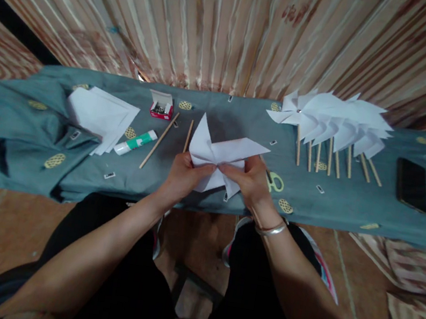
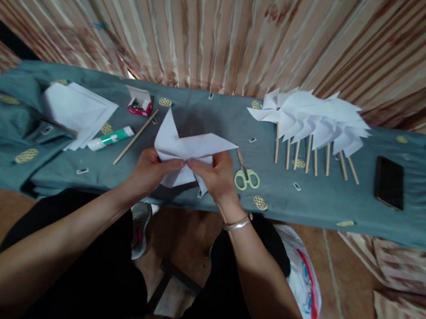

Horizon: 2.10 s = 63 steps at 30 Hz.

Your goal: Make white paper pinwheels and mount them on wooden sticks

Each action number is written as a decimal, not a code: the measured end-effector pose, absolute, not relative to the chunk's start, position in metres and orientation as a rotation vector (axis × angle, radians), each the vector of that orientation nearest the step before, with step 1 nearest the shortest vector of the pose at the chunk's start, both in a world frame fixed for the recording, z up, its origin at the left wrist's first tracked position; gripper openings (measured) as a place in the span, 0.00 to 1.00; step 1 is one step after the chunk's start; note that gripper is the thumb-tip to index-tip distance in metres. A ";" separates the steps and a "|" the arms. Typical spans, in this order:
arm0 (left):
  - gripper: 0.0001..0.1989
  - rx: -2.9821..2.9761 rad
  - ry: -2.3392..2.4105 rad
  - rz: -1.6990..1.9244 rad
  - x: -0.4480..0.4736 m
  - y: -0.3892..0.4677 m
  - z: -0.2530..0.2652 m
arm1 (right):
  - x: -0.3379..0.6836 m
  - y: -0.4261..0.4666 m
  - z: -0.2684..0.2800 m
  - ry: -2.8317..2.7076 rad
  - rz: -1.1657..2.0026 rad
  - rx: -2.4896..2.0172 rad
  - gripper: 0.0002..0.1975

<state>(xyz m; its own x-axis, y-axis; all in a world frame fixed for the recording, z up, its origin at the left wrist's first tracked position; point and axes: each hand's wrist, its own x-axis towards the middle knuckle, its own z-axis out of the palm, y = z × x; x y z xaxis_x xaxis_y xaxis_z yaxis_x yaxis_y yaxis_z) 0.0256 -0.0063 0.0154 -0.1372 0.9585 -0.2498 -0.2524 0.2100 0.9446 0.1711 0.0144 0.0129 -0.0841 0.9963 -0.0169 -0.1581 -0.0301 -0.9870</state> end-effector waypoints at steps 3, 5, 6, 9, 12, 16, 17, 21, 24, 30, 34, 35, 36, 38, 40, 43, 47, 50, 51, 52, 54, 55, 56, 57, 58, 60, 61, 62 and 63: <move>0.08 0.793 1.292 1.245 0.027 -0.006 0.016 | 0.170 0.016 0.012 -1.167 1.291 -1.094 0.21; 0.09 0.806 1.300 1.255 0.027 -0.005 0.016 | 0.169 0.016 0.011 -1.156 1.287 -1.125 0.20; 0.09 0.815 1.299 1.259 0.026 -0.005 0.015 | 0.169 0.017 0.011 -1.149 1.293 -1.137 0.21; 0.10 0.850 1.285 1.273 0.025 -0.004 0.014 | 0.168 0.016 0.011 -1.115 1.323 -1.141 0.22; 0.11 0.875 1.276 1.285 0.024 -0.004 0.012 | 0.166 0.015 0.012 -1.093 1.322 -1.120 0.23; 0.10 0.902 1.263 1.295 0.022 -0.003 0.010 | 0.165 0.016 0.010 -1.122 1.279 -1.117 0.22; 0.10 0.910 1.255 1.299 0.022 -0.003 0.010 | 0.165 0.016 0.009 -1.132 1.268 -1.122 0.22; 0.09 0.936 1.257 1.310 0.020 -0.003 0.011 | 0.165 0.016 0.006 -1.140 1.218 -1.148 0.30; 0.07 0.992 1.271 1.307 0.019 -0.002 0.011 | 0.164 0.016 0.007 -1.184 1.178 -1.160 0.33; 0.08 1.059 1.268 1.323 0.019 0.001 0.015 | 0.163 0.014 0.009 -1.219 1.158 -1.149 0.39; 0.08 1.098 1.311 1.329 0.014 0.005 0.018 | 0.167 0.017 0.009 -1.246 1.232 -1.079 0.33; 0.08 1.116 1.339 1.332 0.012 0.007 0.018 | 0.169 0.018 0.009 -1.240 1.226 -1.073 0.32; 0.07 1.135 1.374 1.338 0.009 0.008 0.019 | 0.172 0.020 0.009 -1.221 1.205 -1.074 0.31; 0.07 1.166 1.441 1.374 0.002 0.011 0.022 | 0.177 0.024 0.007 -1.176 1.170 -1.093 0.28; 0.08 1.164 1.476 1.430 -0.007 0.015 0.025 | 0.181 0.029 0.002 -1.118 1.155 -1.124 0.24; 0.09 1.096 1.522 1.531 -0.028 0.020 0.034 | 0.182 0.033 -0.007 -1.071 1.183 -1.175 0.19; 0.11 0.994 1.616 1.738 -0.065 0.025 0.045 | 0.166 0.031 -0.016 -1.203 1.242 -1.211 0.18; 0.12 0.861 1.611 1.985 -0.095 0.028 0.050 | 0.143 0.031 -0.017 -1.423 1.230 -1.213 0.19; 0.12 0.832 1.584 2.053 -0.104 0.028 0.051 | 0.135 0.033 -0.016 -1.478 1.227 -1.212 0.19; 0.12 0.803 1.563 2.098 -0.112 0.028 0.053 | 0.126 0.036 -0.014 -1.530 1.216 -1.212 0.18; 0.12 0.743 1.534 2.153 -0.124 0.027 0.056 | 0.107 0.048 -0.007 -1.782 1.085 -1.209 0.18; 0.12 0.720 1.524 2.172 -0.129 0.025 0.058 | 0.097 0.056 -0.002 -1.889 0.979 -1.197 0.15; 0.12 0.700 1.520 2.188 -0.133 0.024 0.060 | 0.087 0.066 0.003 -1.967 0.867 -1.168 0.11; 0.12 0.685 1.521 2.202 -0.136 0.023 0.061 | 0.077 0.076 0.008 -2.043 0.749 -1.133 0.08; 0.12 0.674 1.524 2.212 -0.138 0.022 0.063 | 0.066 0.087 0.012 -2.124 0.618 -1.097 0.09; 0.12 0.658 1.532 2.220 -0.141 0.020 0.065 | 0.045 0.108 0.020 -2.278 0.396 -1.048 0.11; 0.12 0.651 1.535 2.219 -0.142 0.020 0.065 | 0.034 0.117 0.023 -2.369 0.315 -1.034 0.12; 0.12 0.647 1.537 2.216 -0.143 0.019 0.065 | 0.025 0.125 0.025 -2.454 0.248 -1.028 0.13; 0.12 0.643 1.540 2.213 -0.144 0.019 0.065 | 0.016 0.131 0.026 -2.533 0.194 -1.018 0.13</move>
